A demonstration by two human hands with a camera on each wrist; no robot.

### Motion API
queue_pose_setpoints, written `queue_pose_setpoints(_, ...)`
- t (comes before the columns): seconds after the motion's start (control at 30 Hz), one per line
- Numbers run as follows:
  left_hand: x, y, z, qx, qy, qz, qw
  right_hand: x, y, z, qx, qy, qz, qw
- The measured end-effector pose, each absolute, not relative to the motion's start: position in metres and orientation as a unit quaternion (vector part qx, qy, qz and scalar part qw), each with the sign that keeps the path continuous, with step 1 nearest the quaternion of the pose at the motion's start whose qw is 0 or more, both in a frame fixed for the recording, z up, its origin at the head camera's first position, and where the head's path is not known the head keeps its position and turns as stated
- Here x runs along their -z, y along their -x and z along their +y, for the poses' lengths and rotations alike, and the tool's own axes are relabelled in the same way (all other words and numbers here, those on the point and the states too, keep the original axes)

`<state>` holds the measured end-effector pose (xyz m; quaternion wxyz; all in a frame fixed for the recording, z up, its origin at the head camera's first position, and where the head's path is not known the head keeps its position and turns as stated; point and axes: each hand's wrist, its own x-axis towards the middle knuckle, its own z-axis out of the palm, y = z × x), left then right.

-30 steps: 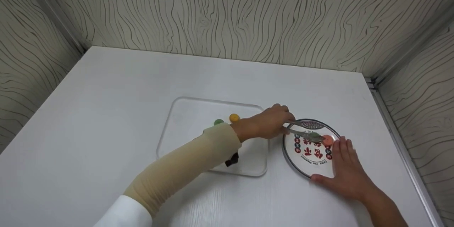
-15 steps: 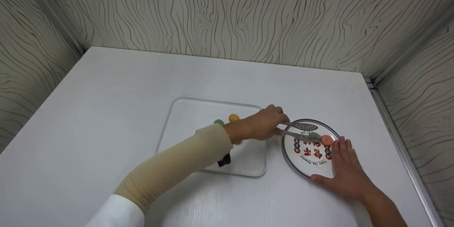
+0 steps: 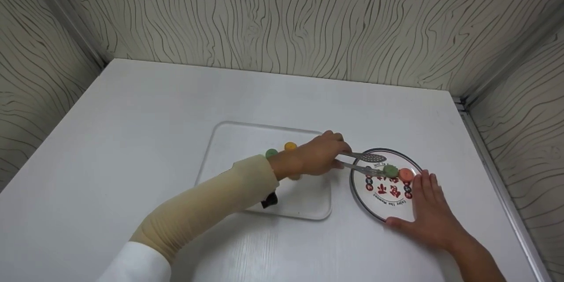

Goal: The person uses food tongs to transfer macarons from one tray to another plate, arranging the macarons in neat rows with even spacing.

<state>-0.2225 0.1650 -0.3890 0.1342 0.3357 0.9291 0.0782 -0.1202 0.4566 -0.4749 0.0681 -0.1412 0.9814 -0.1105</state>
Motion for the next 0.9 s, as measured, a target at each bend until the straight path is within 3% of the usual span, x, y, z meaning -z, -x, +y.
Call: queue_pose_setpoints(0.9, 0.382, 0.218, 0.129, -0.098, -0.341, 0.929, 0.108, 0.474, 0.118, 0.458, 0.116, 0.150, 0.980, 0.061)
